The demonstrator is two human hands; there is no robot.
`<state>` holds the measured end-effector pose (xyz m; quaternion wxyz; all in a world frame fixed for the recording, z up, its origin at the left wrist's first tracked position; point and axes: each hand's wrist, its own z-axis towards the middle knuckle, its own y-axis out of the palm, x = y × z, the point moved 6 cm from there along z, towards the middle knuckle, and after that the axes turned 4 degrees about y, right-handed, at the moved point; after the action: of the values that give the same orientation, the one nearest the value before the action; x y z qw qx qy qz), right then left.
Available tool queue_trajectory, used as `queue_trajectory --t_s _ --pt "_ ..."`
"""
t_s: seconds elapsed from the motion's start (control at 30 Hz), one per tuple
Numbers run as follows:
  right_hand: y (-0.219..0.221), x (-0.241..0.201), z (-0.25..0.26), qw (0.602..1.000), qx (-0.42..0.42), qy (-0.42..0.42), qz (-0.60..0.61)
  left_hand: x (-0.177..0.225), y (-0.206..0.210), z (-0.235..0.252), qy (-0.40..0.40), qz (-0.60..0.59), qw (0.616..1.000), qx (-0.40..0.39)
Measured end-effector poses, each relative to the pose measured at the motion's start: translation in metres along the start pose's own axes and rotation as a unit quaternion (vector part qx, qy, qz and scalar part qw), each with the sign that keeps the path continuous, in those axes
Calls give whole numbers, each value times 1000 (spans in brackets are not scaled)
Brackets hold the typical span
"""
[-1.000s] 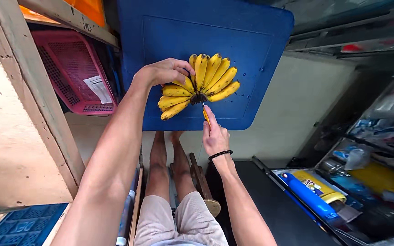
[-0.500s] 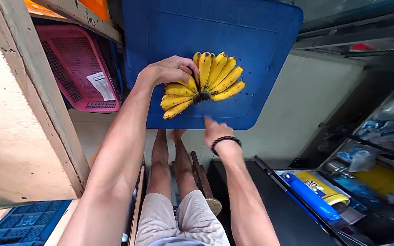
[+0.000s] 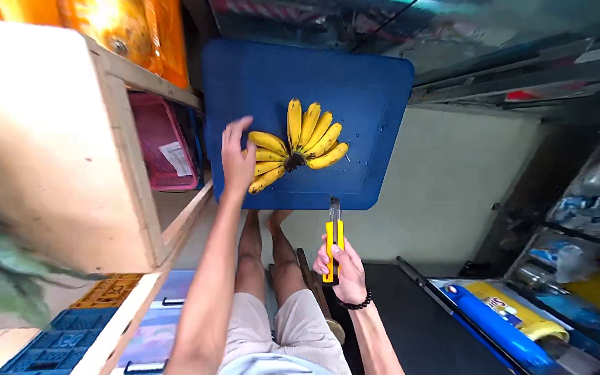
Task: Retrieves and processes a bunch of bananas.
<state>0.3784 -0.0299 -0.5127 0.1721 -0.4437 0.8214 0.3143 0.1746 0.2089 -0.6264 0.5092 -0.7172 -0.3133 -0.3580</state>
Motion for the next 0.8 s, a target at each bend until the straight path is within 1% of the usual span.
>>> queue_trajectory --t_s 0.03,0.07,0.1,0.17,0.2,0.23,0.27,0.33,0.4,0.43,0.47,0.53,0.57,0.6,0.63,0.67,0.7,0.73,0.77,0.8 --pt "17 -8 -4 998 -47 -26 15 13 -5 -37 -35 -38 998 30" --pt "38 -16 -9 994 -93 -43 25 20 -5 -81 -59 -75 995 35" --pt "61 -24 -16 989 -136 -49 26 18 -2 -127 -71 -108 991 24" --pt "120 -33 -25 974 -224 -30 15 15 -8 -212 -117 -161 978 -58" --pt "154 -35 -24 967 -253 -16 -19 23 -21 -243 -164 -163 968 -94" --pt "190 -34 -19 962 -265 -1 -69 37 -33 -271 -215 -150 958 -117" --pt "227 -32 -10 960 -251 11 -125 45 -40 -296 -250 -132 949 -142" --pt "297 -21 21 958 -175 25 -226 43 -48 -332 -240 -110 951 -160" --pt "348 -9 46 947 -101 21 -304 41 -64 -352 -250 -82 953 -150" --pt "365 -6 53 942 -74 11 -328 45 -75 -354 -263 -73 952 -137" --pt "376 -4 57 937 -53 -4 -344 55 -87 -353 -276 -65 950 -128" --pt "389 -3 62 922 -39 -9 -385 86 -109 -342 -267 -26 955 -129" --pt "395 -5 62 913 -48 0 -405 110 -120 -328 -311 20 934 -173" --pt "400 -9 60 900 -67 11 -430 135 -126 -307 -433 42 856 -278" --pt "402 -15 58 885 -87 15 -457 135 -123 -298 -453 44 841 -292" --pt "399 -25 53 869 -102 9 -485 108 -113 -302 -374 42 899 -224" --pt "388 -38 47 861 -99 -4 -499 70 -103 -318 -263 39 955 -133" --pt "366 -53 41 867 -67 -23 -494 42 -96 -328 -228 13 966 -120" --pt "332 -64 41 880 -7 -42 -473 25 -92 -333 -226 -7 966 -128" --pt "288 -66 48 896 75 -54 -434 15 -89 -334 -241 -24 961 -133"
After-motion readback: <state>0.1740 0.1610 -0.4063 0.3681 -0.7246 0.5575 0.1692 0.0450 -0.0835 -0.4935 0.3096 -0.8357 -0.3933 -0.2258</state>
